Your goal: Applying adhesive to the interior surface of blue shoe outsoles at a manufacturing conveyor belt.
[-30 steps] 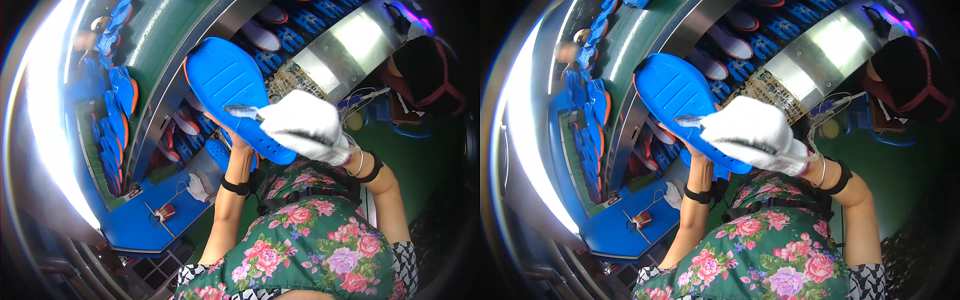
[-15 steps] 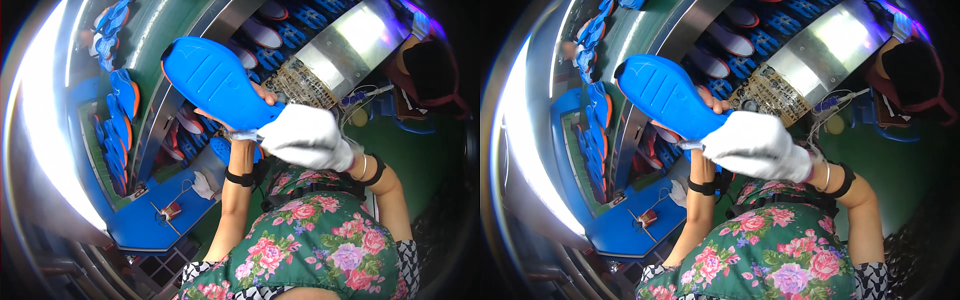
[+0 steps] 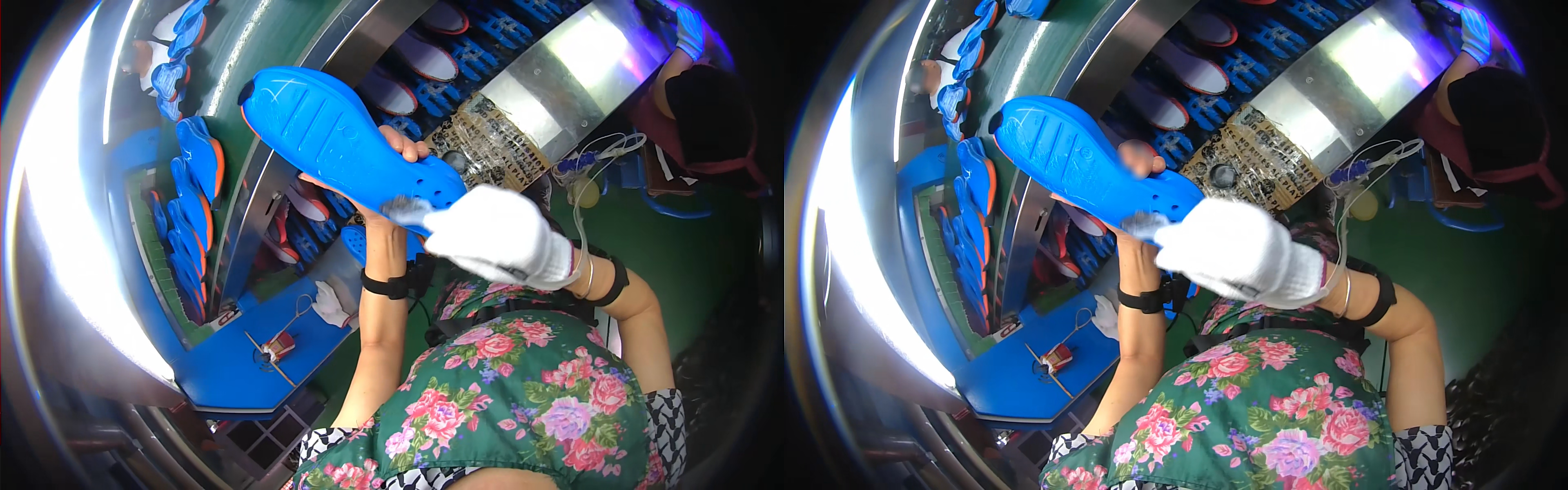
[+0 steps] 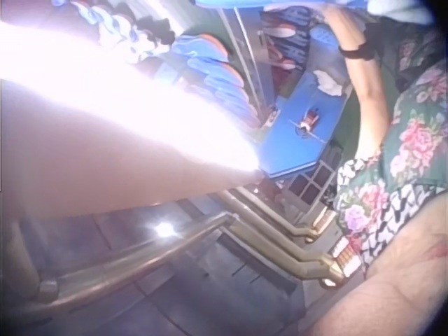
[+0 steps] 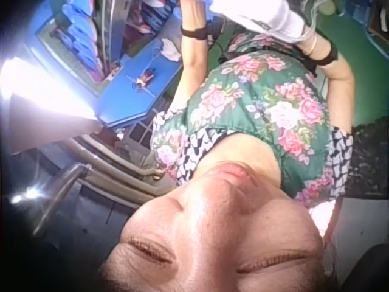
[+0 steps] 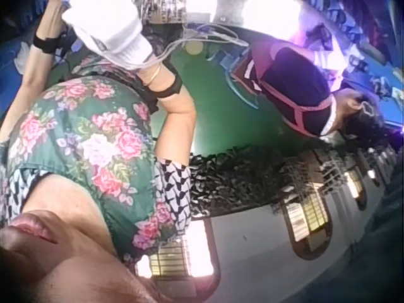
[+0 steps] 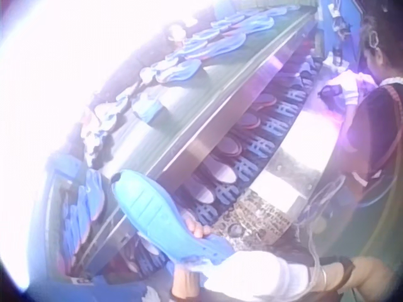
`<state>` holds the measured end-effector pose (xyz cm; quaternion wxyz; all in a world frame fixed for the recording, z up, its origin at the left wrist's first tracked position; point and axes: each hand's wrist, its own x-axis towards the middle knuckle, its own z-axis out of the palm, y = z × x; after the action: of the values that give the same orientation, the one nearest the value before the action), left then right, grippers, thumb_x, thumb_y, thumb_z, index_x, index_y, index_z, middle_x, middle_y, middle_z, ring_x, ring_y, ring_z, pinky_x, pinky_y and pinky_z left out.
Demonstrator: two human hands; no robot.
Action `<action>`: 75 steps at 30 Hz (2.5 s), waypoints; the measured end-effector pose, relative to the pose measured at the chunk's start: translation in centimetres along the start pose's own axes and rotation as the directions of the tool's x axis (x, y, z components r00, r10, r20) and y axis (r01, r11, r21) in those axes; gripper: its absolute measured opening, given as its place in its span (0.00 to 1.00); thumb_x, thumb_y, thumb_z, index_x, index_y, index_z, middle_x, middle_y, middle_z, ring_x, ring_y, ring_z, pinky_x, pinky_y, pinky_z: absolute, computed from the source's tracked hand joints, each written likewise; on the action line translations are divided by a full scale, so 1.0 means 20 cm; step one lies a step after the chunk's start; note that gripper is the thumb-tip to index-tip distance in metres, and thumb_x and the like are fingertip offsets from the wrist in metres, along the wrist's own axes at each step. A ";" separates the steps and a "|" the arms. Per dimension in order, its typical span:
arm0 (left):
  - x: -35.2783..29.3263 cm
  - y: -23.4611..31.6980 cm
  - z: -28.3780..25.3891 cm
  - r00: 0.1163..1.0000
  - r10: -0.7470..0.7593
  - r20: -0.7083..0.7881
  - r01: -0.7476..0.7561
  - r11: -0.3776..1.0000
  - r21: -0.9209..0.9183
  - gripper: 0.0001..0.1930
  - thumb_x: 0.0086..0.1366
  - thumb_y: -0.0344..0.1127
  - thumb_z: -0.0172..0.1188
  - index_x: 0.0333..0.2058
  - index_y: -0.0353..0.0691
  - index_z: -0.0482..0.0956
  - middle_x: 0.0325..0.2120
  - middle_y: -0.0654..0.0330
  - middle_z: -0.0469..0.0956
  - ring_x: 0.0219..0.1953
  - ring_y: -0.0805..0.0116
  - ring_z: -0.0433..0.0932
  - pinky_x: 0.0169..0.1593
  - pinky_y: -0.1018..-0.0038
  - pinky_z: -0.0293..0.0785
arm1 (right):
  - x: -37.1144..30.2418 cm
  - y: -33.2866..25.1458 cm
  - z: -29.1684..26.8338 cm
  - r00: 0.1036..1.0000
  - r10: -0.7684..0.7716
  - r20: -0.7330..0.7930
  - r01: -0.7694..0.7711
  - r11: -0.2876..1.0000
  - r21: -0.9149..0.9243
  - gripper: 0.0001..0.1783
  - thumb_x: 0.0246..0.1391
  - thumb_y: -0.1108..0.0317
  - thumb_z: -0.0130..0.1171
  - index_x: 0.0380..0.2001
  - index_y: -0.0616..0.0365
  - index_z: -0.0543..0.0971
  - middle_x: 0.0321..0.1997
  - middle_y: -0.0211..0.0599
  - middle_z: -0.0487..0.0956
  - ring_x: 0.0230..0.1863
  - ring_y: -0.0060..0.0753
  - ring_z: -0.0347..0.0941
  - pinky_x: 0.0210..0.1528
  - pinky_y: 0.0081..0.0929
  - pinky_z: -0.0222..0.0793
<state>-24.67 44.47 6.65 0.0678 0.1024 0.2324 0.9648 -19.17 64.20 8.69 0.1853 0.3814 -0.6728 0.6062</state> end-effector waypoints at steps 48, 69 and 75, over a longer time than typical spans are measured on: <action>-0.05 0.30 0.19 0.995 -0.102 -0.004 0.090 0.899 -0.428 0.53 0.63 0.71 0.56 0.73 0.37 0.52 0.72 0.37 0.53 0.71 0.23 0.51 0.70 0.24 0.37 | 0.19 0.12 -0.06 0.663 0.726 0.183 -0.019 -0.228 0.973 0.12 0.65 0.75 0.56 0.49 0.64 0.82 0.49 0.42 0.83 0.41 0.29 0.78 0.43 0.24 0.75; -0.25 -0.33 0.19 0.896 -0.440 0.057 0.350 0.620 -0.703 0.57 0.54 0.75 0.61 0.73 0.44 0.54 0.66 0.41 0.66 0.67 0.35 0.66 0.66 0.22 0.52 | 0.33 0.09 -0.36 0.979 0.112 -0.170 -0.138 0.979 -0.153 0.13 0.46 0.79 0.69 0.39 0.62 0.86 0.42 0.45 0.86 0.41 0.41 0.84 0.46 0.34 0.78; -0.34 -0.35 0.04 0.810 -0.582 -0.072 0.535 0.783 -0.318 0.53 0.60 0.70 0.60 0.75 0.48 0.50 0.72 0.48 0.58 0.68 0.35 0.64 0.67 0.30 0.58 | 0.38 0.10 -0.38 0.998 -0.052 -0.042 0.034 0.935 -0.353 0.19 0.44 0.76 0.69 0.44 0.63 0.85 0.45 0.43 0.86 0.44 0.45 0.83 0.44 0.37 0.77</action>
<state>-17.29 49.71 2.94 0.3455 -0.0630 0.1168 0.9290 -27.06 69.30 14.28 0.2805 0.3413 -0.7570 0.4814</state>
